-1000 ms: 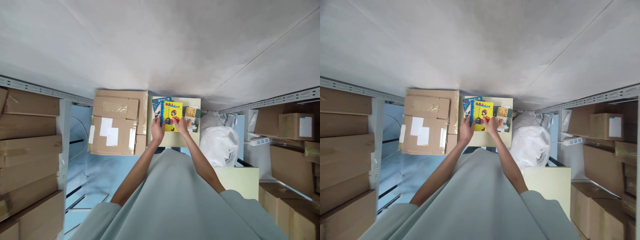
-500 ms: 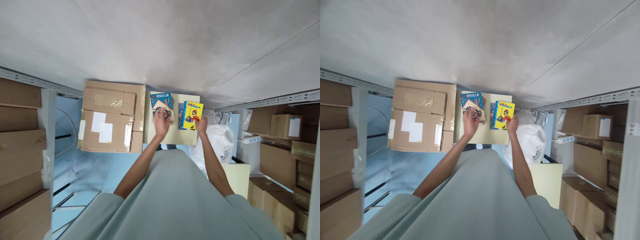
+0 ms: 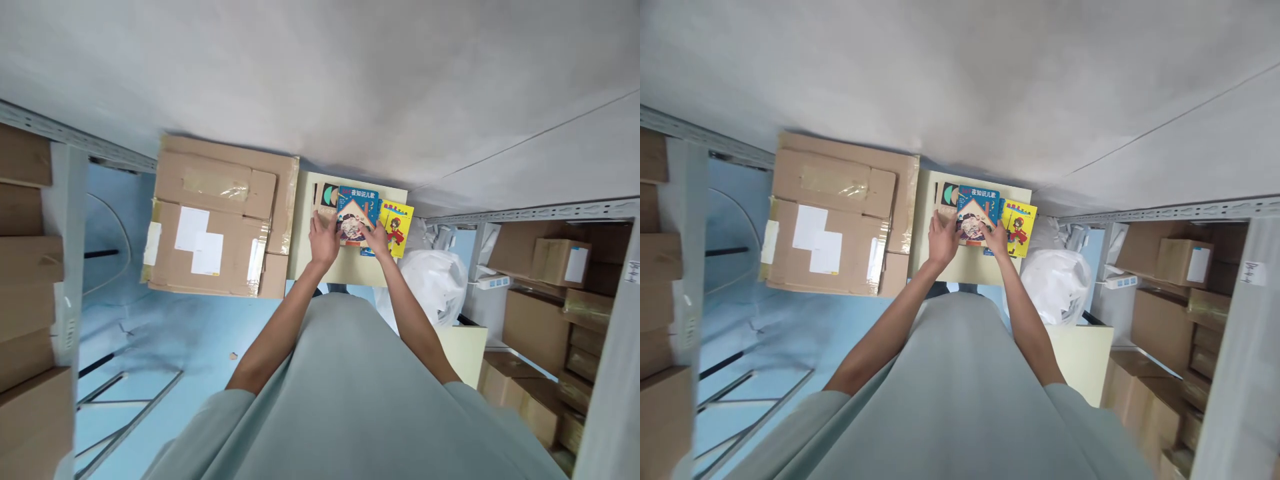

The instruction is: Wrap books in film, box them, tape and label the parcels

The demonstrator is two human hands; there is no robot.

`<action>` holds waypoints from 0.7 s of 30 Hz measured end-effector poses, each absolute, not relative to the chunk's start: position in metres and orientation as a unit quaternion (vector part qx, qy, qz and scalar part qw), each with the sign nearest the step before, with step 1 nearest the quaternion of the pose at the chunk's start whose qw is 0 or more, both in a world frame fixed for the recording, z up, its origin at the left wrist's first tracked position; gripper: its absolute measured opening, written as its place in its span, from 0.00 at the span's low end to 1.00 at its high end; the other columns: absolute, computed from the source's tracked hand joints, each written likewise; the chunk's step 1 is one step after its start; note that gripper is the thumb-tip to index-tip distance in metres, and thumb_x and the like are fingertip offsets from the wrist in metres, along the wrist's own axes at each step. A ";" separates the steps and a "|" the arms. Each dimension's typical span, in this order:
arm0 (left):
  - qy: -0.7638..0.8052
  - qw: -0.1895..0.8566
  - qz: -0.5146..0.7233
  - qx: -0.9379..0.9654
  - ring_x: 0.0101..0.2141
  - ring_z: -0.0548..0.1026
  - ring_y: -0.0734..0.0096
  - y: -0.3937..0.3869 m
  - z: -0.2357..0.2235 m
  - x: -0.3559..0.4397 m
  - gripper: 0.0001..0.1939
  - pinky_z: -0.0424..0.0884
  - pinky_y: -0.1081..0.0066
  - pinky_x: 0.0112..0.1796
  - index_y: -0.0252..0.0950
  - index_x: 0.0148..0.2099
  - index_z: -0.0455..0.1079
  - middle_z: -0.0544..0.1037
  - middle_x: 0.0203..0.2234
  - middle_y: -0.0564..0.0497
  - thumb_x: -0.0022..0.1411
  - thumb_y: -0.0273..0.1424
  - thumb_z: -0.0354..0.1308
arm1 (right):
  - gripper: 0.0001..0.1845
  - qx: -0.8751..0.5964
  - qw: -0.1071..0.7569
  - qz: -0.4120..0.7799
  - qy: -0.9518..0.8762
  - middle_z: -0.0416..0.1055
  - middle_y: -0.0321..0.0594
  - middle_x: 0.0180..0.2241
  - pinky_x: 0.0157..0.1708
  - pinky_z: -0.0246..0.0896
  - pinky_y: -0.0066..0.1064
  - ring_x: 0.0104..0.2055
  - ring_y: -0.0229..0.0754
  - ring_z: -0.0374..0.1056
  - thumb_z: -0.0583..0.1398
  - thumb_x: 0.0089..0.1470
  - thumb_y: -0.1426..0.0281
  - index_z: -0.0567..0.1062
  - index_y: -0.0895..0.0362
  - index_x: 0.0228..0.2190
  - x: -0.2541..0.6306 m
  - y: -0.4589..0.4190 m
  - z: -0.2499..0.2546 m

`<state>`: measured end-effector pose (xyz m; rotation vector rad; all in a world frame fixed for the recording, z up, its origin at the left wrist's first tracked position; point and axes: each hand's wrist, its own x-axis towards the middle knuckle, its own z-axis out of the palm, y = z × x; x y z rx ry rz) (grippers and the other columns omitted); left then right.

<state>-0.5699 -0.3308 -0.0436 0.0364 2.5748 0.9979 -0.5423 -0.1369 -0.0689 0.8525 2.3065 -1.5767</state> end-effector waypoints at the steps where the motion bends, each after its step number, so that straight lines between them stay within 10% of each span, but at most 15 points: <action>1: 0.911 0.188 0.368 0.013 0.80 0.53 0.31 -0.333 -0.045 -0.569 0.33 0.60 0.33 0.73 0.40 0.78 0.66 0.53 0.81 0.30 0.76 0.38 0.63 | 0.37 0.303 0.100 -0.536 0.782 0.85 0.50 0.55 0.67 0.72 0.50 0.65 0.59 0.78 0.70 0.59 0.39 0.78 0.53 0.56 -0.539 -0.138 -0.068; 12: 0.842 0.230 0.487 -0.044 0.82 0.46 0.34 -0.360 -0.086 -0.573 0.56 0.50 0.38 0.78 0.27 0.84 0.46 0.49 0.81 0.23 0.69 0.51 0.68 | 0.37 0.375 0.115 -0.618 0.682 0.83 0.46 0.61 0.70 0.72 0.51 0.65 0.55 0.78 0.75 0.52 0.45 0.79 0.51 0.56 -0.559 -0.166 -0.062; 21: 0.819 0.244 0.519 0.032 0.82 0.44 0.30 -0.350 -0.067 -0.552 0.44 0.51 0.31 0.76 0.32 0.84 0.47 0.49 0.83 0.30 0.75 0.39 0.59 | 0.40 0.387 0.141 -0.617 0.671 0.81 0.44 0.64 0.69 0.73 0.51 0.67 0.54 0.78 0.76 0.50 0.46 0.79 0.50 0.59 -0.565 -0.164 -0.052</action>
